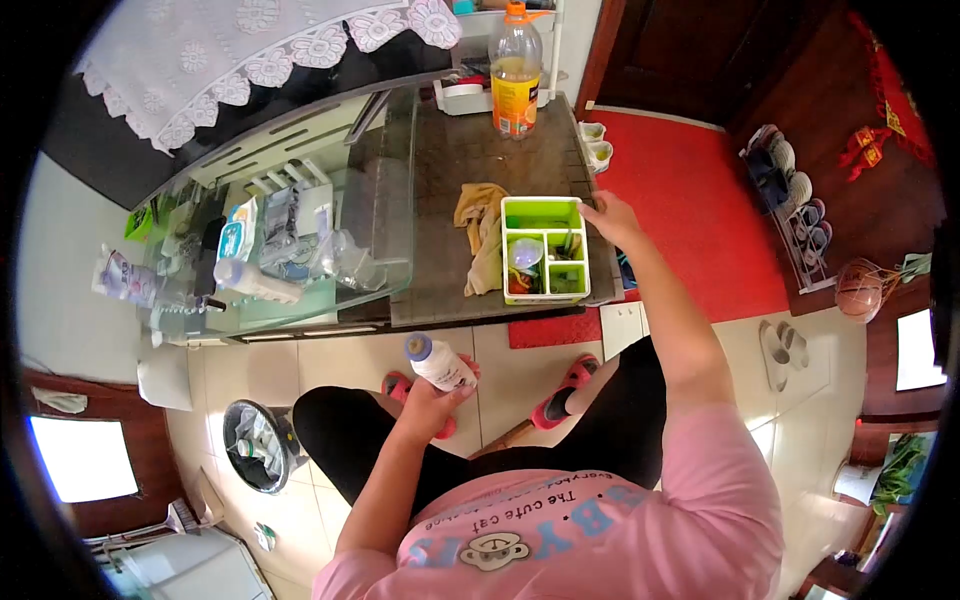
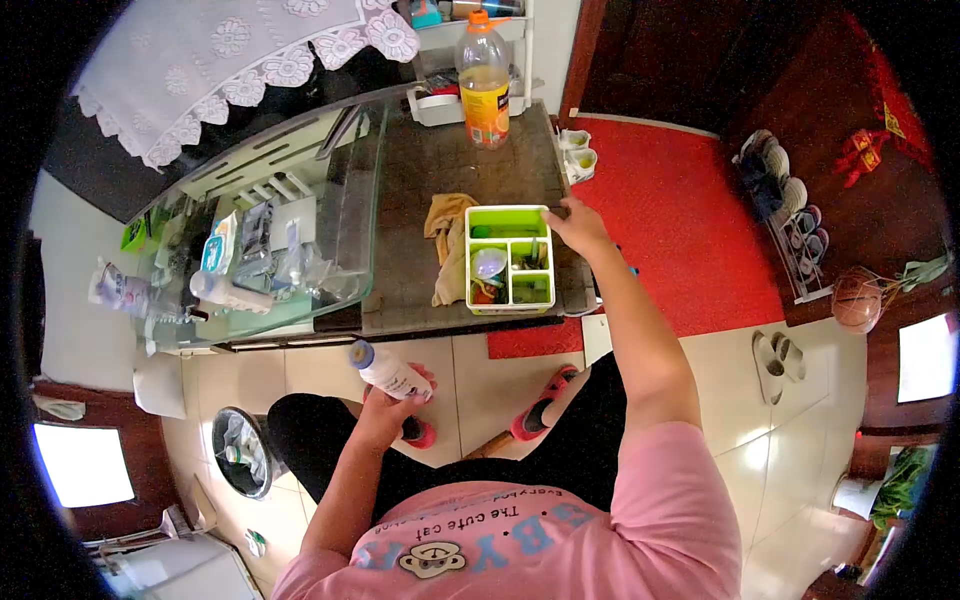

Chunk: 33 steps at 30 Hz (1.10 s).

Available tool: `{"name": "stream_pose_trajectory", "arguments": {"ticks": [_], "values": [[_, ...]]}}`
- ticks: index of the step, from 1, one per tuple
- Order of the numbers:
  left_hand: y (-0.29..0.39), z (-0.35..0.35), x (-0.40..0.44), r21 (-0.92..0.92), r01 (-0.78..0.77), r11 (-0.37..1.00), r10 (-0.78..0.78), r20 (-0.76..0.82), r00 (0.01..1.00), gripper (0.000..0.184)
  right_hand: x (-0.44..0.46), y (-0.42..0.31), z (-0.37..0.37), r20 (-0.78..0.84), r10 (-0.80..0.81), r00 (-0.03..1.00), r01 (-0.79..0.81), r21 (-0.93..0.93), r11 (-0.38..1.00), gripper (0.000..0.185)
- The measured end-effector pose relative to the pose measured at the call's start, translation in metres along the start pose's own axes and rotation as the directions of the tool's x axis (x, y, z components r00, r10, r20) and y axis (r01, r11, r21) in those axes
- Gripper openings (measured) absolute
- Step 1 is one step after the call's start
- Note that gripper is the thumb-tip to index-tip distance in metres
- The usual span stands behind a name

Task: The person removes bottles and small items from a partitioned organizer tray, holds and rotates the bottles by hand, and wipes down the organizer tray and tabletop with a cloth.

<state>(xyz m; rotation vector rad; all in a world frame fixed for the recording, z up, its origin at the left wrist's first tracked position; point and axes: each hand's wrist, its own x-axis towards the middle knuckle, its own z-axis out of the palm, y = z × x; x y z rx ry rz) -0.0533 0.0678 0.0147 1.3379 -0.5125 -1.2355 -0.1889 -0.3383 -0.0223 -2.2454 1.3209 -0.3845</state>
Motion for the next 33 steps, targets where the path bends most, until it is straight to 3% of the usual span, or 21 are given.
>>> {"name": "stream_pose_trajectory", "arguments": {"ticks": [3, 5, 6, 8, 9, 18, 21, 33], "values": [[-0.005, -0.002, 0.014, 0.012, 0.025, 1.0, -0.025, -0.01, 1.0, 0.042, 0.027, 0.024, 0.027, 0.146, 0.045, 0.988, -0.06, 0.103, 0.993, 0.052], [-0.006, -0.002, 0.021, -0.015, 0.042, 0.999, -0.043, 0.0, 0.999, 0.044, 0.027, 0.007, 0.022, 0.318, -0.049, 0.947, 0.0, 0.152, 0.988, 0.046], [-0.007, -0.002, 0.024, -0.016, 0.053, 0.998, -0.052, 0.004, 0.999, 0.044, 0.028, 0.011, 0.027, 0.322, -0.039, 0.946, -0.01, 0.15, 0.989, 0.046], [-0.008, -0.002, 0.03, -0.025, 0.018, 1.0, -0.018, 0.016, 1.0, 0.044, 0.029, 0.016, 0.036, 0.126, -0.222, 0.967, 0.226, -0.012, 0.974, 0.037], [-0.008, -0.002, 0.032, -0.025, 0.023, 0.999, -0.023, 0.017, 1.0, 0.044, 0.026, 0.015, 0.035, 0.119, -0.239, 0.964, 0.24, 0.009, 0.971, 0.031], [-0.003, 0.008, 0.043, -0.074, 0.029, 0.997, -0.023, 0.082, 0.996, 0.041, -0.028, -0.006, 0.004, -0.056, -0.316, 0.947, 0.32, 0.072, 0.945, 0.024], [0.001, 0.01, 0.041, -0.006, 0.037, 0.999, -0.036, 0.103, 0.994, 0.041, -0.033, -0.007, 0.002, -0.087, -0.36, 0.929, 0.367, 0.071, 0.928, 0.022], [0.002, 0.01, 0.031, -0.077, 0.024, 0.997, -0.018, 0.073, 0.997, 0.042, -0.022, 0.0, 0.012, -0.107, -0.353, 0.929, 0.361, 0.068, 0.93, 0.022]]}}
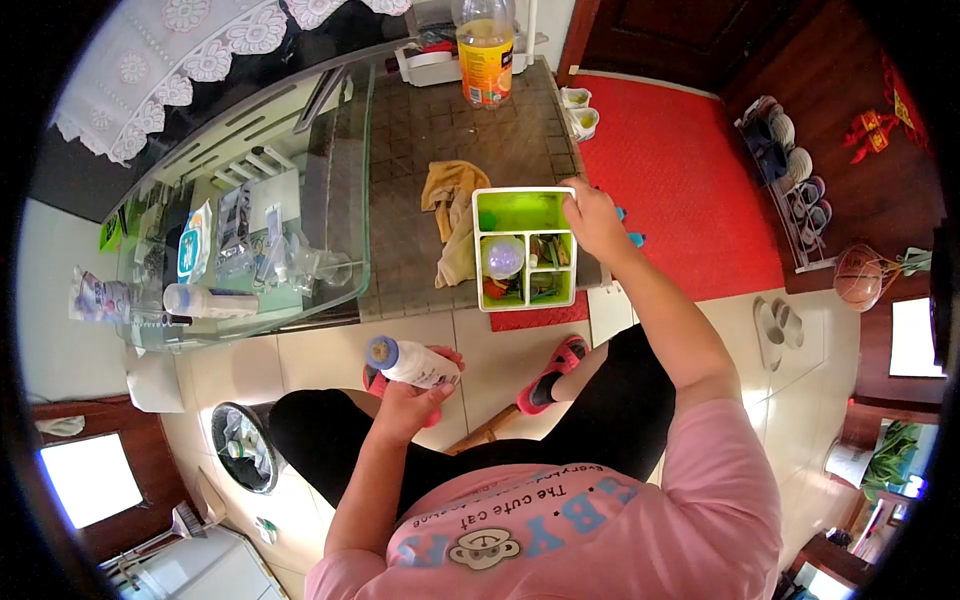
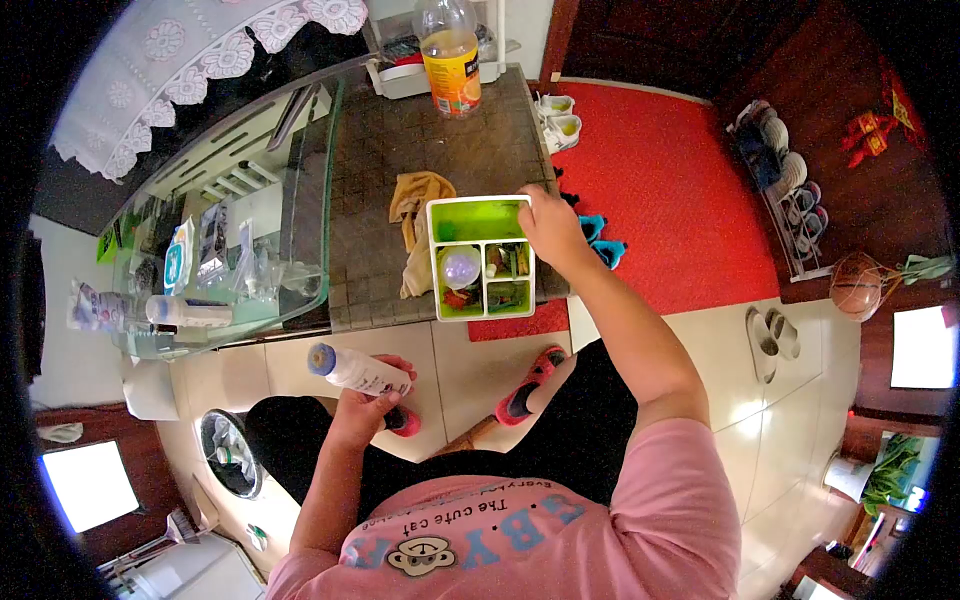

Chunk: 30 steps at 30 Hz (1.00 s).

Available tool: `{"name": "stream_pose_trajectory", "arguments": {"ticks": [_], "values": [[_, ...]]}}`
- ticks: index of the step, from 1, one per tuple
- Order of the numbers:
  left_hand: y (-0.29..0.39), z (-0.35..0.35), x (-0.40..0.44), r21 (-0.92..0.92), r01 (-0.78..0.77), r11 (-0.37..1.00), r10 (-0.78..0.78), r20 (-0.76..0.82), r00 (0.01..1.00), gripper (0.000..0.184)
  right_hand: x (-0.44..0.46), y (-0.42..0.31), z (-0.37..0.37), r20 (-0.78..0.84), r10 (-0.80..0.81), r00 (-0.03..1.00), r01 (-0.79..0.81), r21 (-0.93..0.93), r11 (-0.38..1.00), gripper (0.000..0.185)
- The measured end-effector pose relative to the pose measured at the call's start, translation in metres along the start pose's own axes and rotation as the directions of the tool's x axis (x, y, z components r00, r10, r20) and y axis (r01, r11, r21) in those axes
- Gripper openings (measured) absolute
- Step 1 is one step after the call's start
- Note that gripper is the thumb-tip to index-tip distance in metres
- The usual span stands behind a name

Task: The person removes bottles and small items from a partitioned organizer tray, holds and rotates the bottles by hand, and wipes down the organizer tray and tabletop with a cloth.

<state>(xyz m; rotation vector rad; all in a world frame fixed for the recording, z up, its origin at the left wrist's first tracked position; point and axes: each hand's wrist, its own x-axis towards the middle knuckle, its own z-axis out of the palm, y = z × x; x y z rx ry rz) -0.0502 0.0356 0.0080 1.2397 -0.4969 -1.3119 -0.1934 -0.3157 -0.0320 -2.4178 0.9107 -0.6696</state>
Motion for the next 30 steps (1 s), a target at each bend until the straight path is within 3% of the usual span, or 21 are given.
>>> {"name": "stream_pose_trajectory", "arguments": {"ticks": [7, 9, 13, 15, 17, 19, 20, 22, 23, 25, 29, 30], "values": [[0.0, -0.004, -0.002, 0.01, -0.017, 1.0, 0.017, 0.015, 1.0, 0.043, 0.024, 0.021, 0.021, 0.04, 0.042, 0.998, -0.04, -0.034, 0.999, 0.026], [0.001, -0.003, -0.004, 0.025, -0.035, 0.999, 0.034, 0.026, 0.999, 0.042, 0.028, 0.022, 0.022, 0.14, 0.124, 0.982, -0.123, -0.014, 0.992, 0.031], [0.005, -0.002, -0.005, 0.024, -0.041, 0.999, 0.042, -0.014, 0.999, 0.041, 0.028, 0.019, 0.012, 0.177, 0.192, 0.965, -0.191, -0.024, 0.981, 0.036], [0.004, -0.001, -0.007, 0.026, -0.052, 0.998, 0.053, -0.016, 0.998, 0.041, 0.026, 0.013, 0.001, -0.062, 0.007, 0.998, -0.016, -0.144, 0.989, 0.04], [0.002, 0.001, -0.01, 0.004, -0.053, 0.999, 0.053, -0.071, 0.996, 0.047, 0.03, -0.015, -0.013, -0.089, 0.009, 0.996, -0.018, -0.097, 0.995, 0.037], [-0.002, 0.0, -0.01, 0.013, -0.059, 0.998, 0.06, -0.056, 0.997, 0.046, 0.036, -0.028, -0.012, 0.121, 0.016, 0.993, -0.032, 0.13, 0.991, 0.034], [-0.004, 0.0, -0.011, 0.024, -0.063, 0.998, 0.064, -0.041, 0.997, 0.046, 0.041, -0.033, -0.004, 0.121, 0.013, 0.993, -0.029, 0.131, 0.991, 0.034], [-0.001, 0.004, -0.013, 0.019, -0.04, 0.999, 0.041, -0.053, 0.998, 0.046, 0.052, -0.042, 0.022, 0.358, -0.006, 0.934, -0.019, 0.068, 0.997, 0.029], [0.0, 0.007, -0.015, 0.013, -0.015, 1.0, 0.016, -0.062, 0.998, 0.046, 0.059, -0.048, 0.033, 0.357, -0.008, 0.934, -0.019, 0.072, 0.997, 0.029], [0.0, 0.005, -0.016, 0.002, -0.027, 1.0, 0.027, -0.051, 0.998, 0.046, 0.071, -0.056, 0.054, 0.616, 0.113, 0.779, -0.027, -0.147, 0.989, 0.034], [0.004, 0.0, -0.022, -0.035, -0.06, 0.998, 0.059, -0.024, 0.998, 0.048, 0.081, -0.049, 0.098, 0.651, 0.187, 0.736, 0.012, -0.289, 0.957, 0.038], [0.005, -0.004, -0.024, -0.039, -0.067, 0.997, 0.065, -0.032, 0.997, 0.048, 0.082, -0.05, 0.1, 0.649, 0.232, 0.725, -0.048, -0.288, 0.956, 0.04]]}}
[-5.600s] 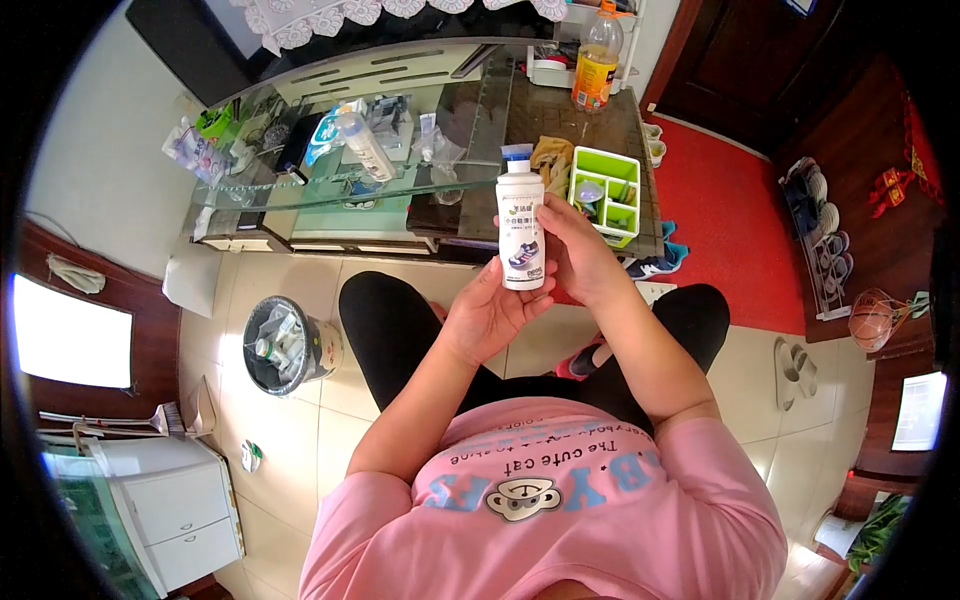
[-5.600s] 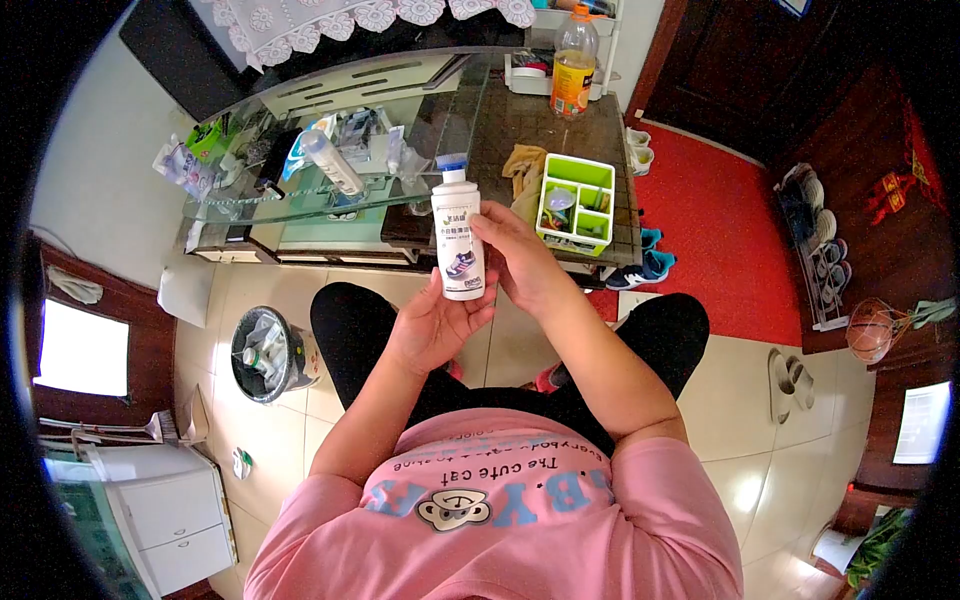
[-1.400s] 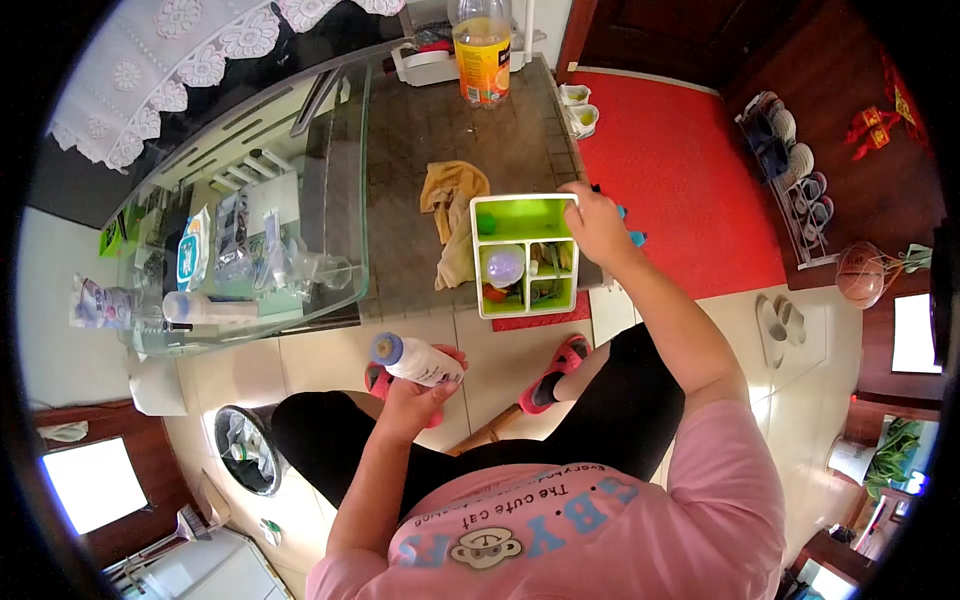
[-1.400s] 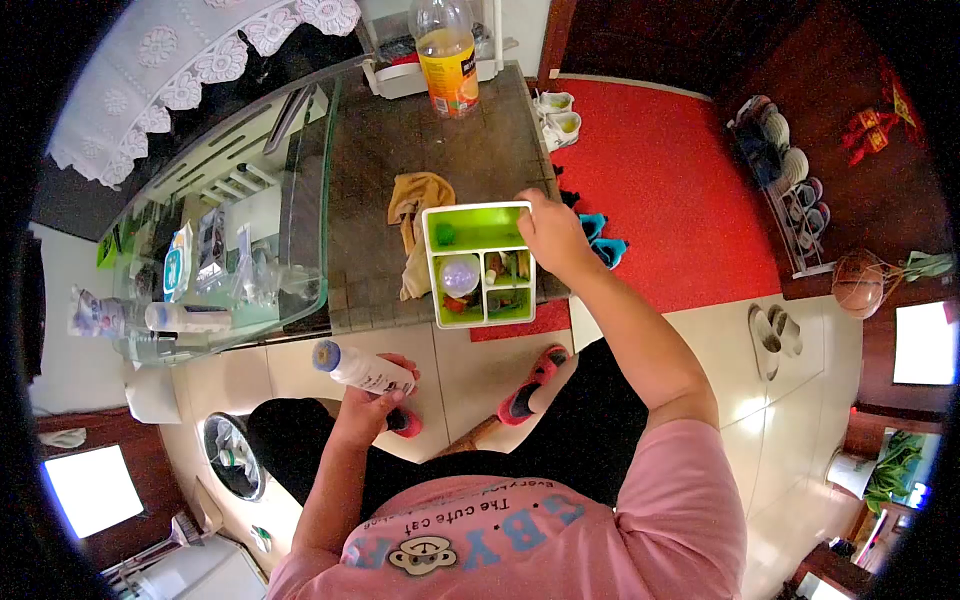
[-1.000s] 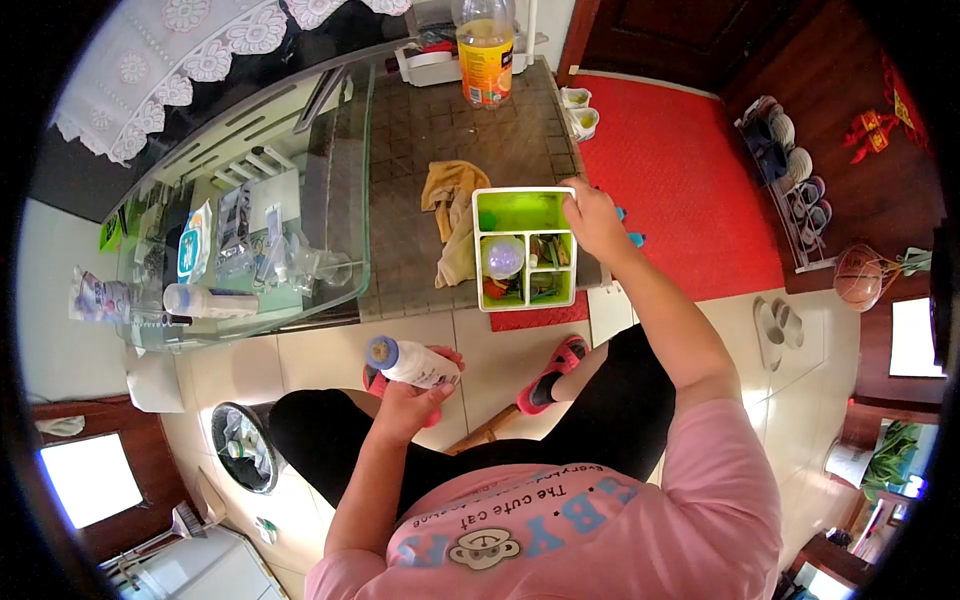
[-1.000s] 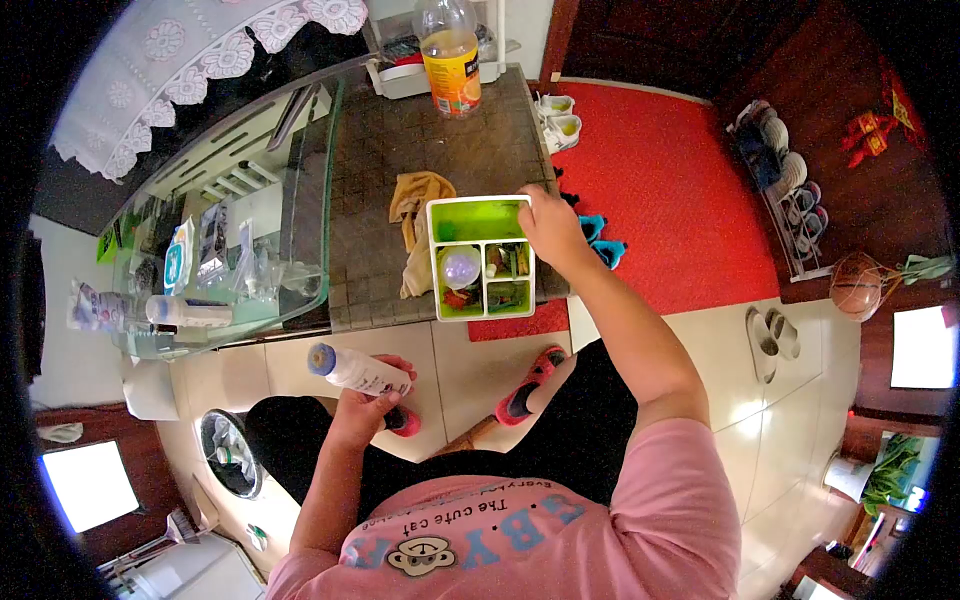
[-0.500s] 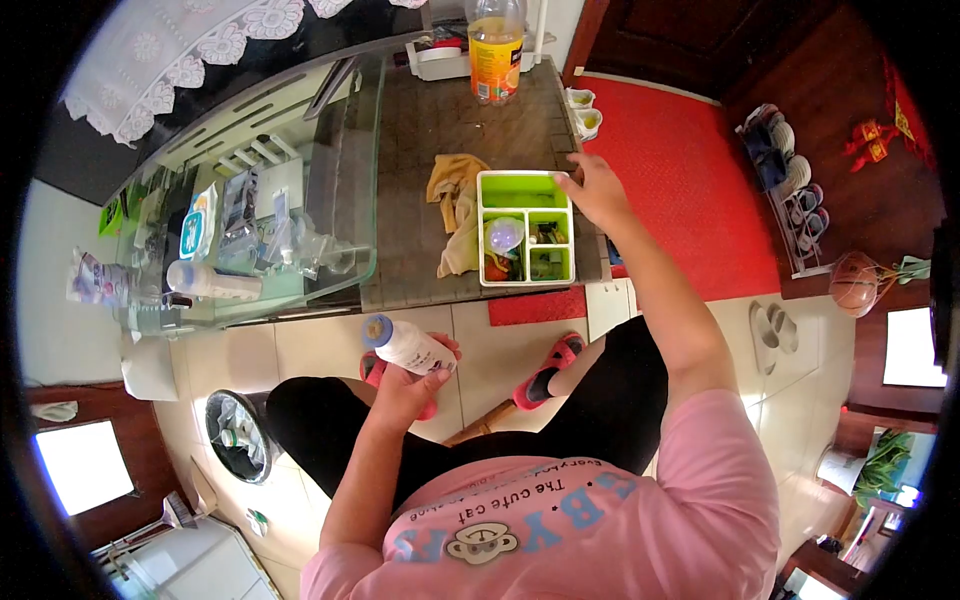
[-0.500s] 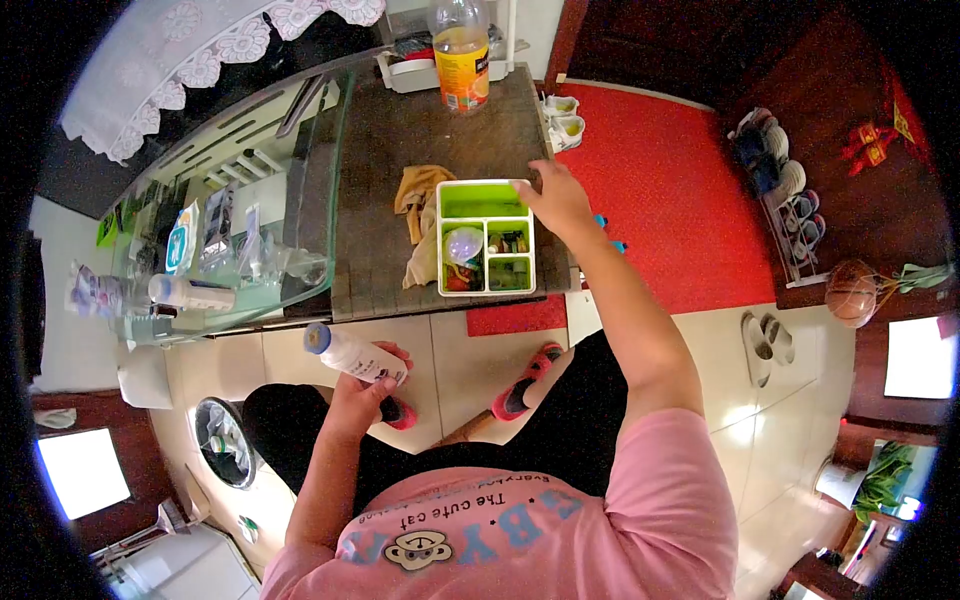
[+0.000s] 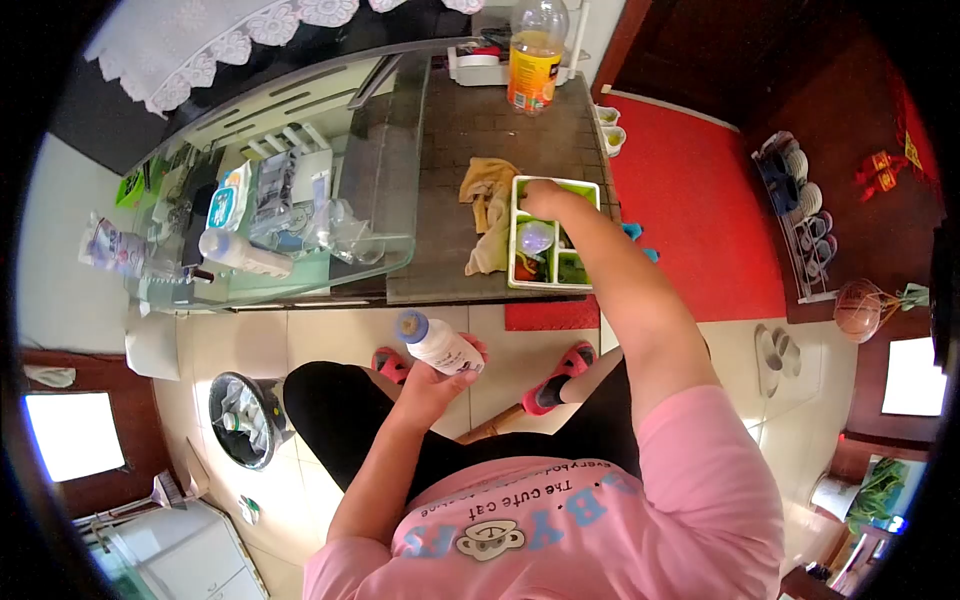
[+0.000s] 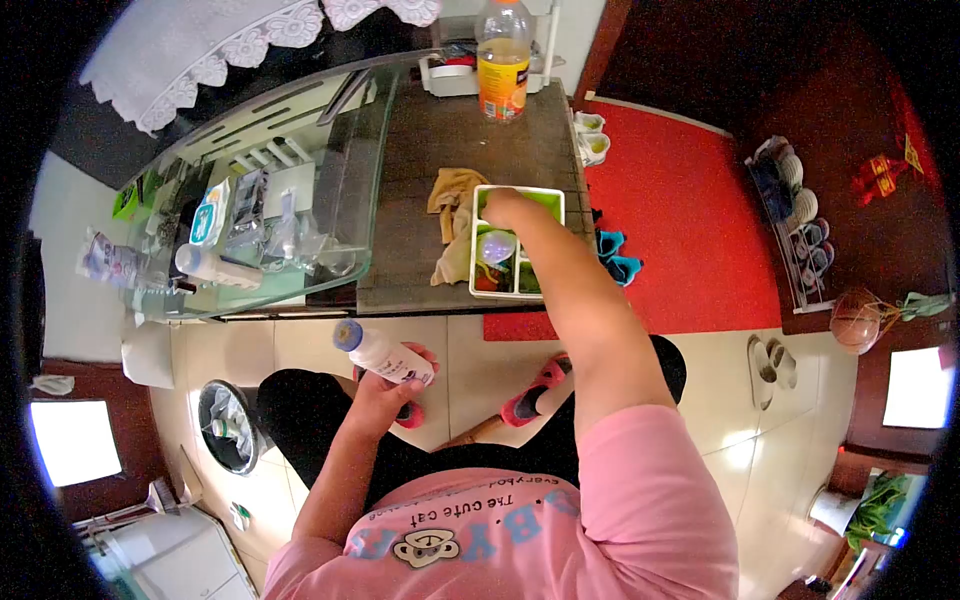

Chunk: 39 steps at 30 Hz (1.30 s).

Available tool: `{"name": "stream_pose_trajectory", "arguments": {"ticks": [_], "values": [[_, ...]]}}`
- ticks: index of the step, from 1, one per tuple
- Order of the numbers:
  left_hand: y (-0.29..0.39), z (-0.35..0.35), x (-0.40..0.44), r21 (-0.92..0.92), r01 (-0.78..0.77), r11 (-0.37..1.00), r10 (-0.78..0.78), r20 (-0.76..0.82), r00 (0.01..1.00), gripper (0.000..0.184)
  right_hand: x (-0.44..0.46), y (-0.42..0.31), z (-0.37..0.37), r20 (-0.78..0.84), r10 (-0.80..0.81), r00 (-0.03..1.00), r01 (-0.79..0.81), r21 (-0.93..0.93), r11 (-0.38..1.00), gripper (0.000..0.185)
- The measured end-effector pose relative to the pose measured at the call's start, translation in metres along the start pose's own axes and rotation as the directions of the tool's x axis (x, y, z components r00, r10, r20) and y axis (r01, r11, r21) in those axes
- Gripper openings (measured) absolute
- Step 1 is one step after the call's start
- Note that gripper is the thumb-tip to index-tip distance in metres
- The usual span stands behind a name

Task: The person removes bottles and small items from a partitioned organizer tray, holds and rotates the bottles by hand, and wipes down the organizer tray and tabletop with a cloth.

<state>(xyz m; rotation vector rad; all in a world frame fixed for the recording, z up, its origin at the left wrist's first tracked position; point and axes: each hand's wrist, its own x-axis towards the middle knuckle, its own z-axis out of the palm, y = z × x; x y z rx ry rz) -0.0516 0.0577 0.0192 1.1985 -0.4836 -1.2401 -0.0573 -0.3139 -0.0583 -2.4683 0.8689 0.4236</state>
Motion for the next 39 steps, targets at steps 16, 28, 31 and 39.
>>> {"name": "stream_pose_trajectory", "arguments": {"ticks": [16, 28, 31, 39], "values": [[0.006, -0.026, -0.021, 0.012, -0.053, 0.998, 0.053, 0.004, 0.999, 0.047, 0.01, 0.005, 0.011, -0.021, 0.192, 0.981, -0.19, 0.079, 0.979, 0.051], [0.008, -0.019, -0.025, 0.0, -0.089, 0.996, 0.089, 0.022, 0.996, 0.046, -0.006, -0.003, 0.01, -0.143, 0.129, 0.981, -0.118, 0.079, 0.99, 0.044], [0.008, -0.017, -0.027, 0.033, -0.075, 0.997, 0.074, 0.021, 0.997, 0.042, -0.043, -0.005, 0.003, -0.278, 0.026, 0.96, 0.008, 0.119, 0.993, 0.041], [0.004, -0.008, -0.025, 0.001, -0.058, 0.998, 0.058, -0.025, 0.998, 0.044, -0.092, 0.016, -0.011, -0.592, -0.004, 0.806, 0.258, 0.345, 0.902, 0.027]]}}
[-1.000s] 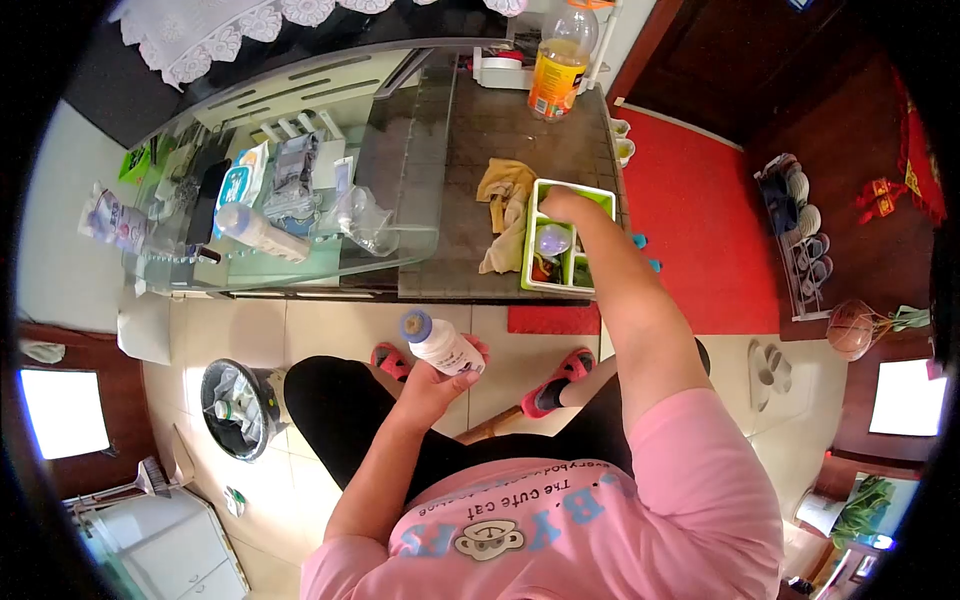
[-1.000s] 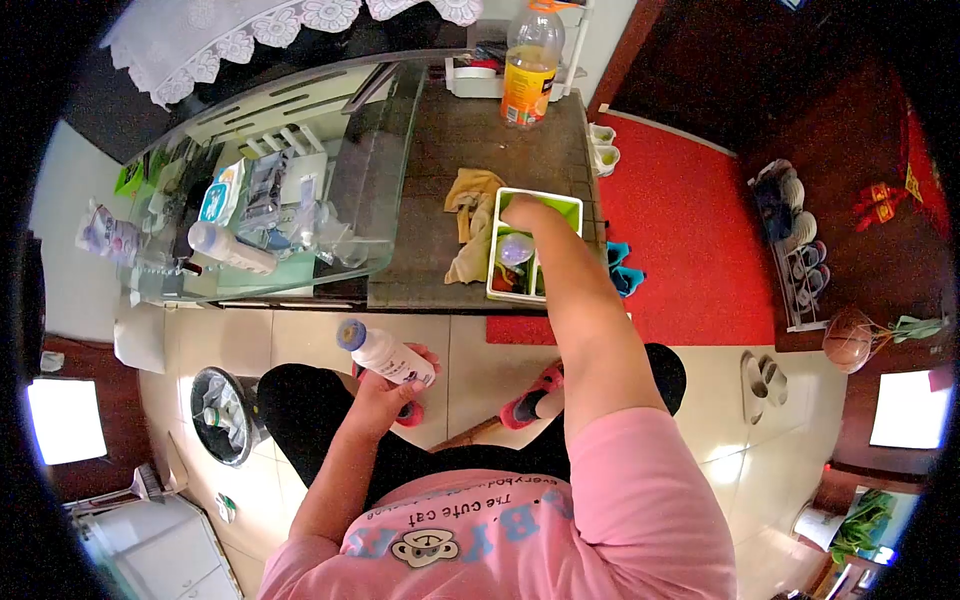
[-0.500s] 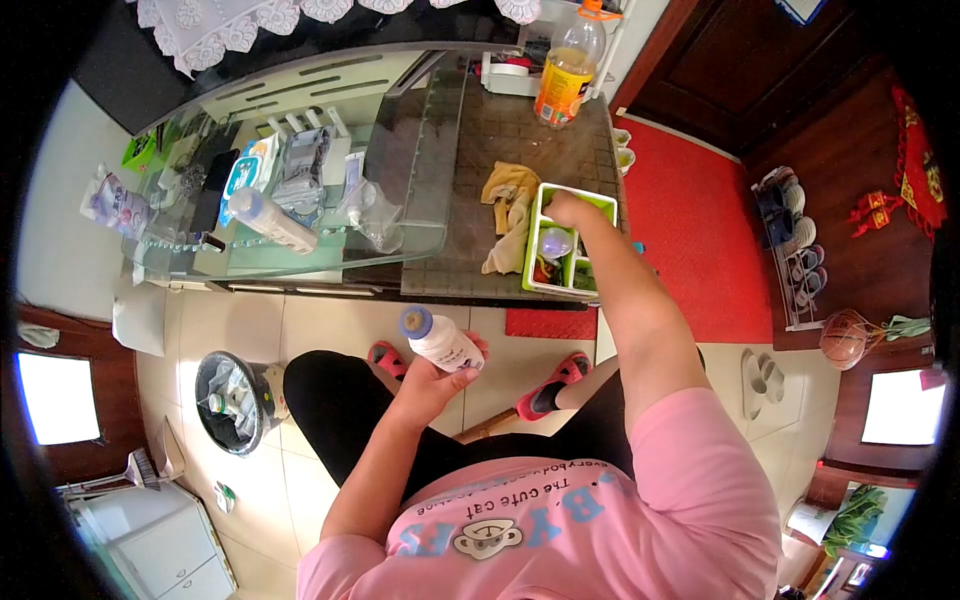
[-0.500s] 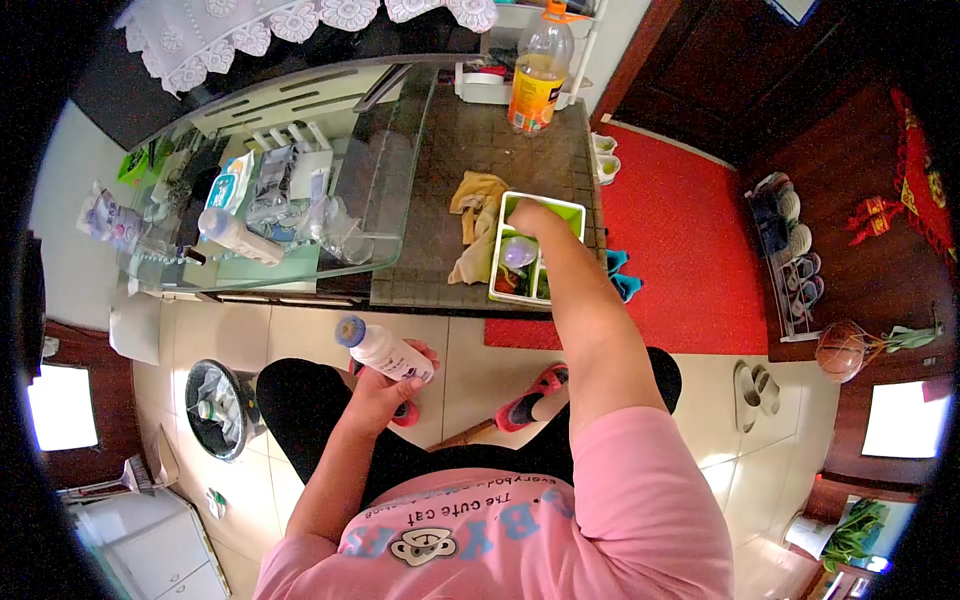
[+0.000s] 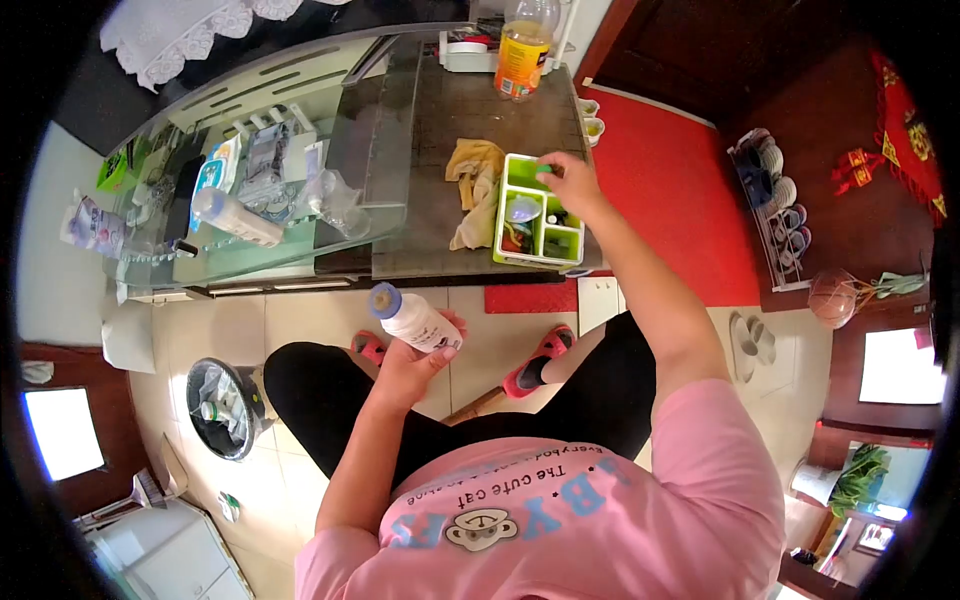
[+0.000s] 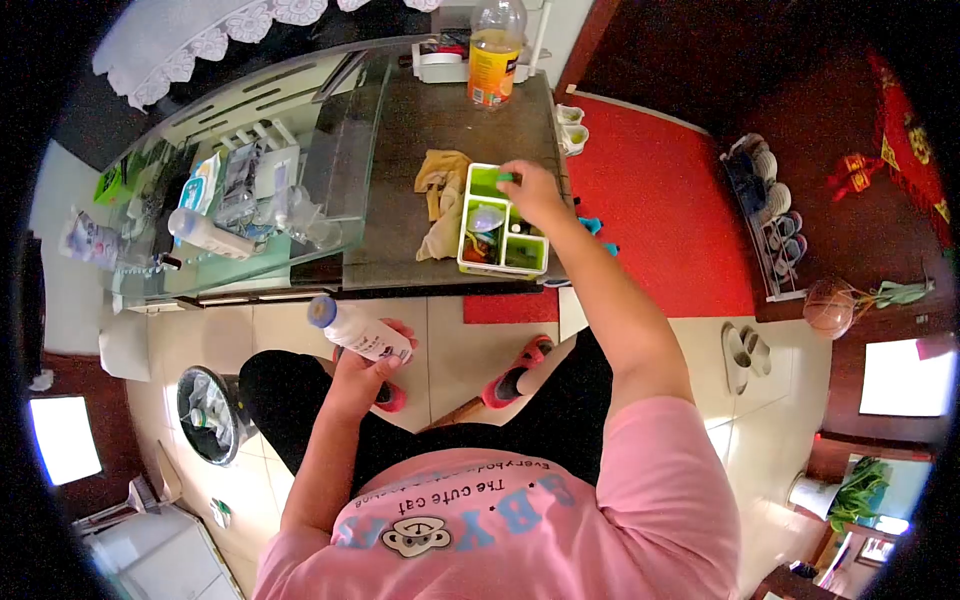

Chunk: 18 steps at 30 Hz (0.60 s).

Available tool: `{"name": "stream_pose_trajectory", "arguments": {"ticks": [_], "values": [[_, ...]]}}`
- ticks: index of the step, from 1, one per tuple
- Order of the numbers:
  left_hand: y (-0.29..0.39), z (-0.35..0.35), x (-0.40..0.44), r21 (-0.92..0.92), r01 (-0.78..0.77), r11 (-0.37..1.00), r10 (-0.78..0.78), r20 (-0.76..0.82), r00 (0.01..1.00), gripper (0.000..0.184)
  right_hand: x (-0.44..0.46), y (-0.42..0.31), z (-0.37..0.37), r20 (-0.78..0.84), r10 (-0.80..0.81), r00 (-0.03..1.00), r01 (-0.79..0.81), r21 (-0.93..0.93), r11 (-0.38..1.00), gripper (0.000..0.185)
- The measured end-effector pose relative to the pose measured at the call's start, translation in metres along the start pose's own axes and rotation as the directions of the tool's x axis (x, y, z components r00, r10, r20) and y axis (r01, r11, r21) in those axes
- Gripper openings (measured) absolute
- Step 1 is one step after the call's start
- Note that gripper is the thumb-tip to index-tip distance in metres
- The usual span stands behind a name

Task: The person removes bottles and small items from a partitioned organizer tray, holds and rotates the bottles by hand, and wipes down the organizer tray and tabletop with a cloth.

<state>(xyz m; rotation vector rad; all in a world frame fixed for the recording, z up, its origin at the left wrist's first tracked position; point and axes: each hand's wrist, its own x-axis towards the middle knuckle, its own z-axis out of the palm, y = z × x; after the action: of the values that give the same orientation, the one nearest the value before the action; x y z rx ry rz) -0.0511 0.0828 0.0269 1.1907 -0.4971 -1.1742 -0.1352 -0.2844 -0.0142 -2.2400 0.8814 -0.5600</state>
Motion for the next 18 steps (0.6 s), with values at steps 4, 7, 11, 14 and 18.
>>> {"name": "stream_pose_trajectory", "arguments": {"ticks": [4, 7, 11, 14, 18], "values": [[0.001, -0.001, -0.004, 0.034, -0.022, 0.999, 0.021, 0.036, 0.999, 0.043, -0.012, -0.005, -0.033, 0.014, -0.017, 1.0, 0.014, 0.19, 0.982, 0.031], [0.004, 0.002, -0.006, 0.016, 0.001, 1.0, -0.001, -0.021, 1.0, 0.041, -0.044, 0.007, -0.049, 0.099, -0.009, 0.995, -0.012, 0.209, 0.978, 0.031], [-0.003, 0.007, -0.005, 0.048, -0.015, 0.999, 0.017, -0.04, 0.999, 0.039, -0.093, -0.003, -0.053, 0.202, -0.122, 0.972, 0.106, 0.086, 0.991, 0.034], [0.003, 0.019, -0.01, 0.033, 0.01, 0.999, -0.007, -0.085, 0.996, 0.035, -0.113, -0.017, -0.06, 0.098, -0.178, 0.979, 0.18, -0.015, 0.983, 0.037], [-0.002, 0.013, -0.014, 0.171, -0.001, 0.985, 0.009, -0.047, 0.999, 0.032, -0.125, -0.027, -0.05, -0.014, -0.068, 0.998, 0.07, 0.225, 0.972, 0.04]]}}
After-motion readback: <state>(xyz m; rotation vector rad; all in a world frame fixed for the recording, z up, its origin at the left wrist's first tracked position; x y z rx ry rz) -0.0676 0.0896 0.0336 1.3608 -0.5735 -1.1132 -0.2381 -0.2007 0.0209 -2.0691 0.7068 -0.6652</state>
